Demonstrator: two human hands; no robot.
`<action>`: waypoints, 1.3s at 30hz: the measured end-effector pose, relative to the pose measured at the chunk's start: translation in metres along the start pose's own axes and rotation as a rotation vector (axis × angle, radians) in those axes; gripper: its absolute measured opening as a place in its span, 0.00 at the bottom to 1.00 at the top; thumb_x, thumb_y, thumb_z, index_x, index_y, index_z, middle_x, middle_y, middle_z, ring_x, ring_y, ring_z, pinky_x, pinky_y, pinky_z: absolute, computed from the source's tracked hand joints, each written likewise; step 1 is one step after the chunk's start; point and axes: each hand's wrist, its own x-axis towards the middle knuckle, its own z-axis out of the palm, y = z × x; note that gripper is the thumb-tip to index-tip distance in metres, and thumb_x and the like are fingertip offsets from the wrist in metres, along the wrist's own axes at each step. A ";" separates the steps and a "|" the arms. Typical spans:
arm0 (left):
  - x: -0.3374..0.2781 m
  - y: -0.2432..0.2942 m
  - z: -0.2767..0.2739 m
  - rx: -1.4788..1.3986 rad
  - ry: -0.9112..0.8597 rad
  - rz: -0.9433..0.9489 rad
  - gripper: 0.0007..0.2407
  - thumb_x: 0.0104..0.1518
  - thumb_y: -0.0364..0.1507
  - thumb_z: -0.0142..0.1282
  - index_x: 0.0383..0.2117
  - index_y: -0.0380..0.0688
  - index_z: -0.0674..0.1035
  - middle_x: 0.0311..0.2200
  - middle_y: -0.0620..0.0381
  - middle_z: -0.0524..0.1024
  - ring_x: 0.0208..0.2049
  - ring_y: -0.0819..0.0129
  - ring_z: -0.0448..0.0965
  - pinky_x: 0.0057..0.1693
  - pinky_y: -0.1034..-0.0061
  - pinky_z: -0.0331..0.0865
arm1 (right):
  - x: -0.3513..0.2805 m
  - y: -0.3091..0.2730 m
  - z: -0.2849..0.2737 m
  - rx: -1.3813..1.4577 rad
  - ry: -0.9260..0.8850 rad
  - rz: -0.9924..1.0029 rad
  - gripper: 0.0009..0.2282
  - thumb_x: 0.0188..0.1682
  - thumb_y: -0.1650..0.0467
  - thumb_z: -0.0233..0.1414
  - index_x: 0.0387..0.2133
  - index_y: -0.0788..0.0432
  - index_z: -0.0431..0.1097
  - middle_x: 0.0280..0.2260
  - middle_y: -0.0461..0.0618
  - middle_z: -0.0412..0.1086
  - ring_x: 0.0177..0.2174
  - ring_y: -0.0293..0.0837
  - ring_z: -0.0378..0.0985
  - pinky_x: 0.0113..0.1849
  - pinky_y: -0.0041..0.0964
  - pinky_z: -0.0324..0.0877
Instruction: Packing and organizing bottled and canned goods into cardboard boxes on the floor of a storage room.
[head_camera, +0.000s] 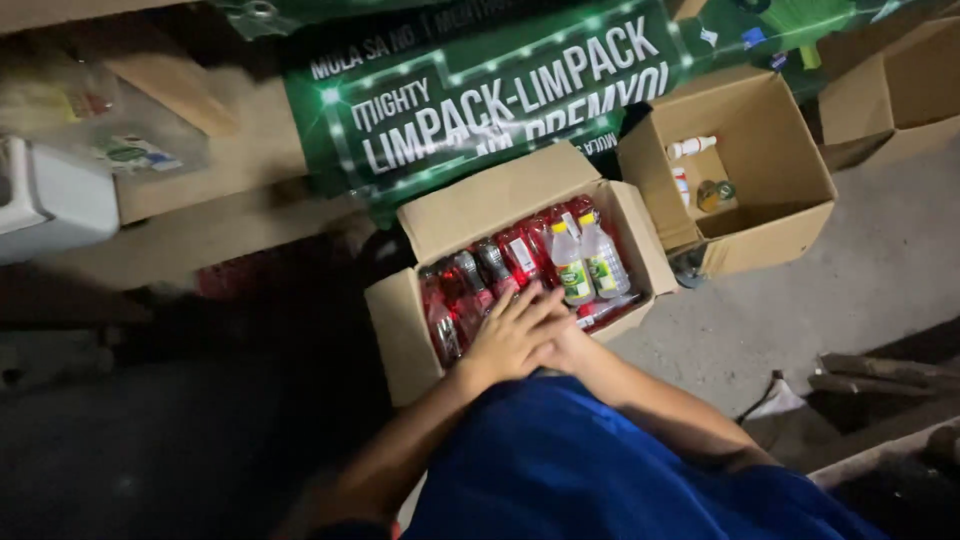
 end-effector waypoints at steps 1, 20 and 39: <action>0.002 -0.011 0.023 0.080 0.082 -0.067 0.23 0.59 0.38 0.51 0.63 0.53 0.69 0.70 0.47 0.56 0.71 0.40 0.52 0.73 0.47 0.46 | 0.002 -0.009 0.010 0.058 -0.013 -0.077 0.22 0.59 0.57 0.39 0.55 0.61 0.65 0.54 0.59 0.68 0.54 0.56 0.71 0.56 0.54 0.65; -0.032 -0.015 0.052 -0.677 0.631 -1.139 0.21 0.63 0.40 0.51 0.58 0.44 0.71 0.59 0.43 0.72 0.53 0.50 0.79 0.53 0.60 0.77 | -0.018 -0.150 -0.128 -1.530 0.304 -0.653 0.07 0.51 0.73 0.52 0.33 0.65 0.78 0.25 0.51 0.77 0.27 0.39 0.77 0.32 0.35 0.72; -0.043 -0.092 0.151 0.390 -0.055 -1.834 0.21 0.56 0.24 0.55 0.51 0.18 0.64 0.41 0.33 0.81 0.42 0.48 0.85 0.46 0.60 0.80 | -0.050 -0.143 -0.179 -1.209 -0.088 0.044 0.11 0.53 0.66 0.53 0.30 0.63 0.75 0.27 0.50 0.75 0.29 0.38 0.75 0.34 0.34 0.72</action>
